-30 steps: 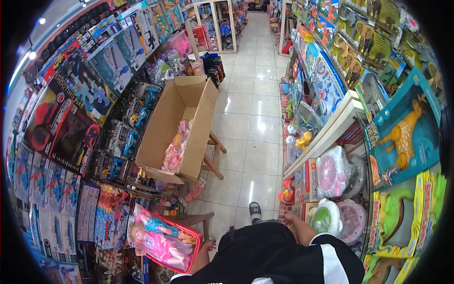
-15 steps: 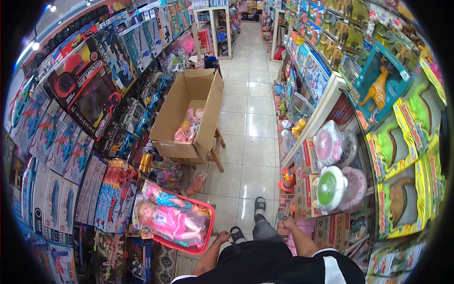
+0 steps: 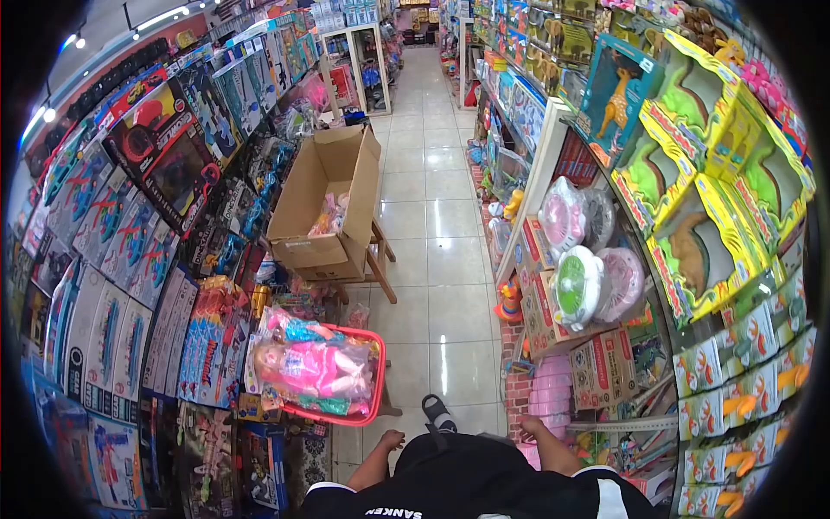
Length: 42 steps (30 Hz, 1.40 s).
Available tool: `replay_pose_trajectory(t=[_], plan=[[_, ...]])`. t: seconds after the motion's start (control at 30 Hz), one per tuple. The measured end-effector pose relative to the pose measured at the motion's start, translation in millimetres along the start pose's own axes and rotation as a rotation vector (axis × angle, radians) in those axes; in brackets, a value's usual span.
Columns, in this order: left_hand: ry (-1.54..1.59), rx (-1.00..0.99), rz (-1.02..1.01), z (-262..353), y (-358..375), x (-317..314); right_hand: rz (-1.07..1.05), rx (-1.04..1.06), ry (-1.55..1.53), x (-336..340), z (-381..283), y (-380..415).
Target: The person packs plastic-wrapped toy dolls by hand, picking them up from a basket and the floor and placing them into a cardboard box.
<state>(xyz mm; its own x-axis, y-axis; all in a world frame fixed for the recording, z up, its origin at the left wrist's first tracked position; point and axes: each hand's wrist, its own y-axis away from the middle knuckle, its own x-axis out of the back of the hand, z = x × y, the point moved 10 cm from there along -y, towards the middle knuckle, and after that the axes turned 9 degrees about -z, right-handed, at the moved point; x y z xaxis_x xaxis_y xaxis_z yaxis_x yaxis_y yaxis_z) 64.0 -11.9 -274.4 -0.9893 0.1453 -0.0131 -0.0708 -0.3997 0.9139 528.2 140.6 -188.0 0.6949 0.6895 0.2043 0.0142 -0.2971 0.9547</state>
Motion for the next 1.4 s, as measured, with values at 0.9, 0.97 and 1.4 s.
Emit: replay_pose_trajectory(t=[0.9, 0.97, 1.4], plan=[[-0.553, -0.286, 0.009, -239, 105, 84, -0.224, -0.043, 0.284, -195, 166, -30], [-0.098, -0.106, 0.116, -226, 104, 133, -0.127, -0.054, 0.112, -196, 119, -23], [0.516, -0.841, 0.901, -52, 282, 316, 0.735, 1.014, -0.321, -223, -280, 167]])
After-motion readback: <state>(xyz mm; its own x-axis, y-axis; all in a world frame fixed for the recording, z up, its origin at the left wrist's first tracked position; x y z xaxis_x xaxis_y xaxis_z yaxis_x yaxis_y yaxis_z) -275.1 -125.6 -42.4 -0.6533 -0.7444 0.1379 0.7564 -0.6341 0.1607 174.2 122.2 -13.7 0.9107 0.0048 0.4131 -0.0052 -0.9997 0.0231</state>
